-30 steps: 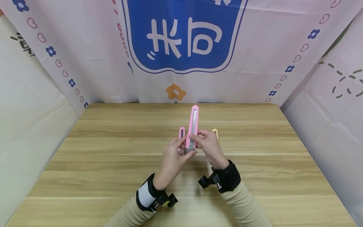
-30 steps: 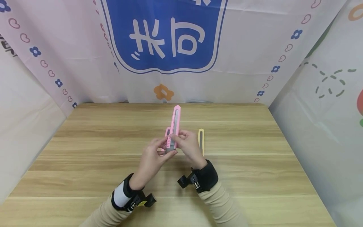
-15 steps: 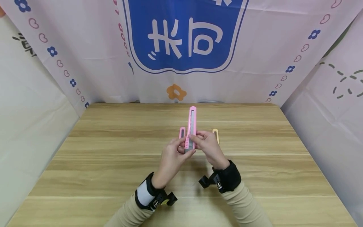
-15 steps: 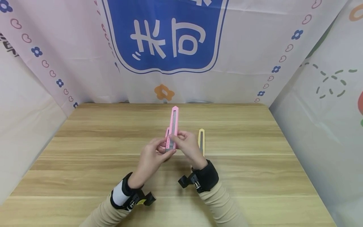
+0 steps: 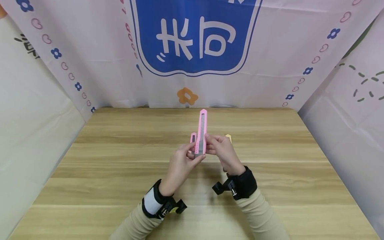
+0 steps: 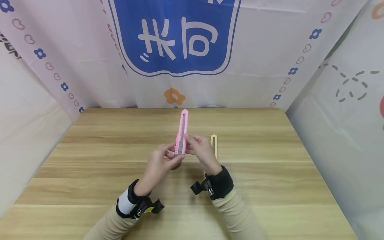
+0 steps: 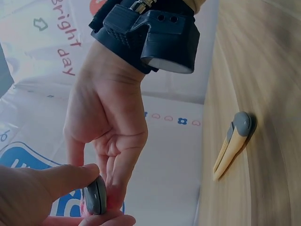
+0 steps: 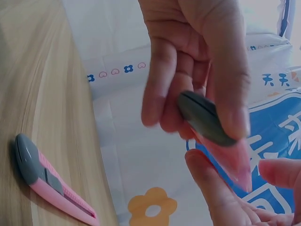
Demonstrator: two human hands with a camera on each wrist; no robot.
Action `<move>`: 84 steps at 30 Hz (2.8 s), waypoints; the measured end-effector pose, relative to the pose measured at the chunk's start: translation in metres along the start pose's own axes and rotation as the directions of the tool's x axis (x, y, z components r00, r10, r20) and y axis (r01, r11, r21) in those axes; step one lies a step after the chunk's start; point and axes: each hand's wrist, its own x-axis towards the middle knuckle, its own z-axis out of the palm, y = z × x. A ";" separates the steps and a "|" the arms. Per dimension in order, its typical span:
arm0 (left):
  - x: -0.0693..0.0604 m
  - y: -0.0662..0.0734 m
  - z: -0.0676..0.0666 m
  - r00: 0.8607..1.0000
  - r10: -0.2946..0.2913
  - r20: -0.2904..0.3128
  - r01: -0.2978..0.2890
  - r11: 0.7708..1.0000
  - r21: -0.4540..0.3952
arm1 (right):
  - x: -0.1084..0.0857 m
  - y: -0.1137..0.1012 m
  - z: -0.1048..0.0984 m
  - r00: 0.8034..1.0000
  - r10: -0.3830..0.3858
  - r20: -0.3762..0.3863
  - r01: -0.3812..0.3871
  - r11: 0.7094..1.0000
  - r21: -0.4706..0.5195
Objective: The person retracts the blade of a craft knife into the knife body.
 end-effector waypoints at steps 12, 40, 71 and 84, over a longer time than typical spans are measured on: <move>-0.004 -0.044 -0.027 0.981 -0.190 0.049 0.184 0.977 0.107 | -0.001 -0.004 -0.008 0.997 -0.019 0.071 0.018 1.000 0.022; -0.019 -0.124 -0.067 0.950 -0.312 -0.032 0.289 0.832 0.473 | -0.006 -0.013 -0.025 0.998 -0.035 0.052 0.031 0.997 0.067; -0.016 -0.131 -0.065 0.950 -0.310 -0.017 0.280 0.829 0.484 | -0.002 -0.012 -0.031 0.997 -0.072 0.042 0.067 0.992 0.105; 0.012 -0.099 -0.051 0.983 0.127 -0.130 -0.048 0.872 0.488 | 0.002 0.008 -0.044 0.960 -0.277 -0.030 0.215 0.804 -0.554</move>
